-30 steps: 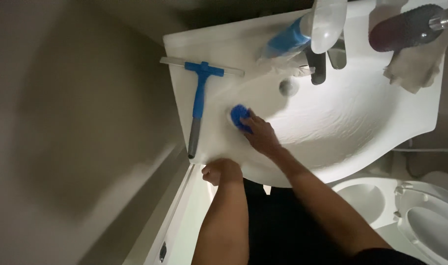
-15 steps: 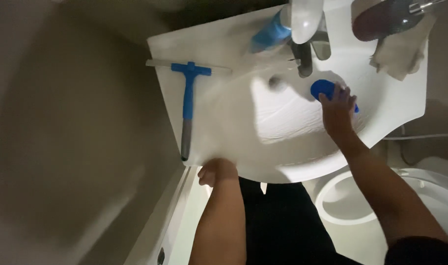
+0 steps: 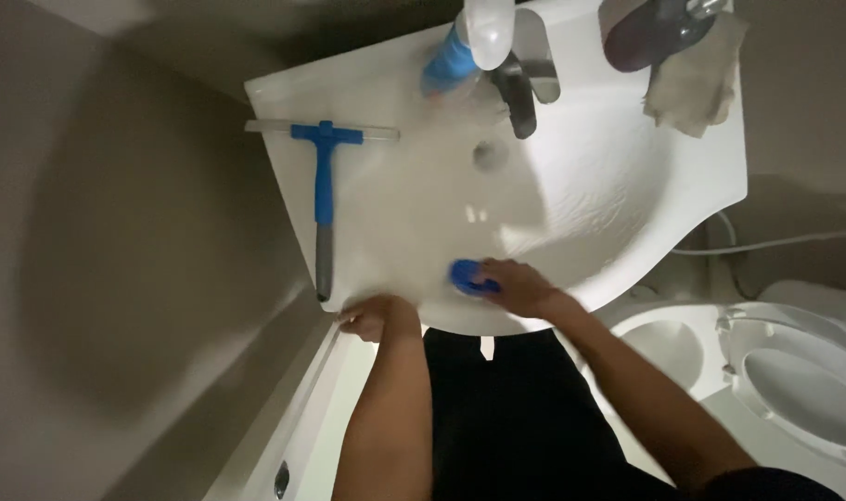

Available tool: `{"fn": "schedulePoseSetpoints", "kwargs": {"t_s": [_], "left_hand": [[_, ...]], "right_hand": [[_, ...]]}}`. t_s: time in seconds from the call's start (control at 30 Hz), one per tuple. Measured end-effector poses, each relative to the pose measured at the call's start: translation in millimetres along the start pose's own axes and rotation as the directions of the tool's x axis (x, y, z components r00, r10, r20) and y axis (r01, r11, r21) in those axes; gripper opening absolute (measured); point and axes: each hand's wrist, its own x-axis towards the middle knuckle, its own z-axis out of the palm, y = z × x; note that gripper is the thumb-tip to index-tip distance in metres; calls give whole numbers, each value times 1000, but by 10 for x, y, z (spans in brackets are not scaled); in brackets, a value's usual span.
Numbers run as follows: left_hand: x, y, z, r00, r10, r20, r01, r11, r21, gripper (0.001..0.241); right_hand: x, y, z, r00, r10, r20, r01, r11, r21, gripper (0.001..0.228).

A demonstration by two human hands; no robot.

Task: The person scrubs the inside of a white bathroom sink using a blue sponge. They move the sponge in circular motions across the basin and around the drain area. A squeegee and soap dispenser remain on the sink's edge throughout the task.

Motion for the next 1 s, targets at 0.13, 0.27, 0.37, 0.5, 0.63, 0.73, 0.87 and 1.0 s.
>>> {"fn": "schedulePoseSetpoints", "kwargs": {"t_s": [0.13, 0.27, 0.37, 0.5, 0.63, 0.73, 0.87, 1.0], "left_hand": [[-186, 19, -69, 984, 162, -77, -167, 984, -57, 52], [150, -246, 238, 960, 266, -86, -269, 963, -28, 63], [304, -337, 407, 958, 272, -93, -275, 961, -21, 59], [14, -174, 39, 955, 280, -96, -280, 960, 13, 63], [-283, 32, -316, 963, 267, 48, -267, 964, -2, 83], [-224, -2, -306, 957, 266, 120, -258, 963, -76, 90], [-363, -182, -389, 913, 215, 348, -103, 944, -314, 99], [-1043, -326, -792, 894, 78, 441, 83, 938, -336, 120]], "right_hand": [[-411, 597, -503, 950, 298, 90, -269, 932, -243, 27], [-651, 359, -1418, 880, 474, -12, -359, 649, -671, 29], [-549, 1117, -1020, 836, 547, -54, -428, 586, -689, 33], [-542, -74, -933, 694, 719, 42, -677, 671, -303, 54], [-284, -48, -250, 939, 287, 188, -247, 946, -207, 41], [-278, -192, -173, 977, 131, 169, -111, 986, -121, 33], [-682, -106, -723, 973, -21, 230, 31, 999, -44, 37], [-684, 1599, -707, 984, -164, 77, 167, 986, -31, 42]]}}
